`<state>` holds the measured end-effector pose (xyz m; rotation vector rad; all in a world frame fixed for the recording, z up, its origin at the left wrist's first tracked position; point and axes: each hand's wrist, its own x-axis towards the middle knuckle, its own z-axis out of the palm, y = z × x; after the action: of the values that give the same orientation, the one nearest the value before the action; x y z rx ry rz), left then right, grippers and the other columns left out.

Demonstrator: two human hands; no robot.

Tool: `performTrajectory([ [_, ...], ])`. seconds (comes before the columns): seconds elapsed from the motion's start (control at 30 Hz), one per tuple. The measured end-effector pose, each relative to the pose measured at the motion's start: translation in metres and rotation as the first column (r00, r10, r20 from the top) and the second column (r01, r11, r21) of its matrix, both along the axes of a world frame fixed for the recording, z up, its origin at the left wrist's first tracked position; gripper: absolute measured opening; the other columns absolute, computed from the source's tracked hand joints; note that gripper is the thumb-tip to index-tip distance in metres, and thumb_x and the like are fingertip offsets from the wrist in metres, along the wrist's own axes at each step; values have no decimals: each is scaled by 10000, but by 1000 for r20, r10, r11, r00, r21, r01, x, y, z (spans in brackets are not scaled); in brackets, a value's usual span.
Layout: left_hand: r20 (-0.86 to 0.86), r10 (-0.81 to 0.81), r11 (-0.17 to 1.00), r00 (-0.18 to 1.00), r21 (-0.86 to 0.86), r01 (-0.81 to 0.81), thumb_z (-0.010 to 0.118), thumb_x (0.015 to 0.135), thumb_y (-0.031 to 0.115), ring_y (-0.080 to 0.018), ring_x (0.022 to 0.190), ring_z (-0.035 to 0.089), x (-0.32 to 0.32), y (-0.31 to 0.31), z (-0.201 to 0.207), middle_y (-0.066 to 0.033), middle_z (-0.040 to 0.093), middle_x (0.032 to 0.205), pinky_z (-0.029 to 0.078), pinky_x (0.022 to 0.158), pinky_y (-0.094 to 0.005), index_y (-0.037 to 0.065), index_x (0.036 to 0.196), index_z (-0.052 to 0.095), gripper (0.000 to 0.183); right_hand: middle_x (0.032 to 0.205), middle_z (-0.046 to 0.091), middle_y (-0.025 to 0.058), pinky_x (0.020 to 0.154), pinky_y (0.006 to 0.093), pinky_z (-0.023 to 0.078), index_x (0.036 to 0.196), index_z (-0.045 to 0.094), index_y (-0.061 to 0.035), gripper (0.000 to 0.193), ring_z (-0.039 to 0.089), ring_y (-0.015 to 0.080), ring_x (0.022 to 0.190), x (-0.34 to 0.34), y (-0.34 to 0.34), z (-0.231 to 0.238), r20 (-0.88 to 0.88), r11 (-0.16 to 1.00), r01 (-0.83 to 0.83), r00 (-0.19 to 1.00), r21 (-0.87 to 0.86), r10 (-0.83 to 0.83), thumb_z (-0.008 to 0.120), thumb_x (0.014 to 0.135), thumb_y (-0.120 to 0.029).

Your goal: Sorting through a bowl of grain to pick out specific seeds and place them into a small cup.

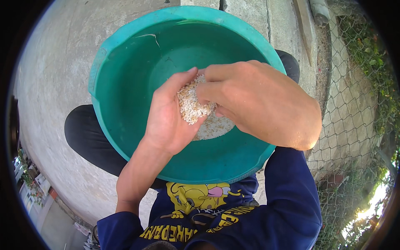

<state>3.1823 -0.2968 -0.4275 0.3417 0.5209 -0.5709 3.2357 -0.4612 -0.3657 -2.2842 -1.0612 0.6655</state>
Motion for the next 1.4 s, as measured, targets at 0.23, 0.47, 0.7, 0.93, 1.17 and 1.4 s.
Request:
performTrajectory([
  [0.23,9,65,998,998,11,-66,447,1023,253,-176,918,635,3,2,-4,-86,656,995,505,827,-342,-12,1140,614,334,920,636,113,700,411,507,907,628,-38,194,641,331,852,13,1,-11,-13,995,-24,1000,93,25,725,746,9],
  [0.47,16,249,951,968,185,-248,369,1033,187,-337,1166,593,13,26,4,-257,574,1223,469,1058,-416,-126,1238,479,390,807,635,97,627,338,502,924,663,-26,154,658,263,737,25,5,-10,165,965,-41,986,258,-2,716,791,31],
  [0.7,144,384,908,912,118,-401,324,1042,120,-466,1343,422,21,53,-4,-328,410,1397,372,1175,-482,-177,1365,314,438,821,594,109,624,384,492,918,634,-2,150,623,308,730,26,33,-5,229,980,-176,962,93,151,681,781,38],
  [0.93,-244,449,872,860,332,-360,389,1015,129,-347,1150,585,40,47,66,-240,584,1188,499,1020,-405,-119,1200,500,329,880,594,143,655,434,482,931,635,3,227,616,365,799,13,61,11,127,896,-431,887,-110,443,615,713,61],
  [1.17,-162,474,863,866,280,-420,389,1021,150,-343,1149,586,32,59,53,-235,570,1223,497,1022,-399,-110,1219,492,343,866,619,119,631,394,486,944,649,-6,198,629,319,756,29,65,1,150,910,-404,910,98,388,682,754,41],
  [1.4,191,391,887,900,184,-425,381,1028,169,-275,1102,613,20,64,9,-173,623,1110,490,994,-391,-79,1160,548,327,988,651,161,732,423,490,1097,604,-68,355,648,309,865,38,68,26,183,971,-190,970,148,162,755,778,-105],
])
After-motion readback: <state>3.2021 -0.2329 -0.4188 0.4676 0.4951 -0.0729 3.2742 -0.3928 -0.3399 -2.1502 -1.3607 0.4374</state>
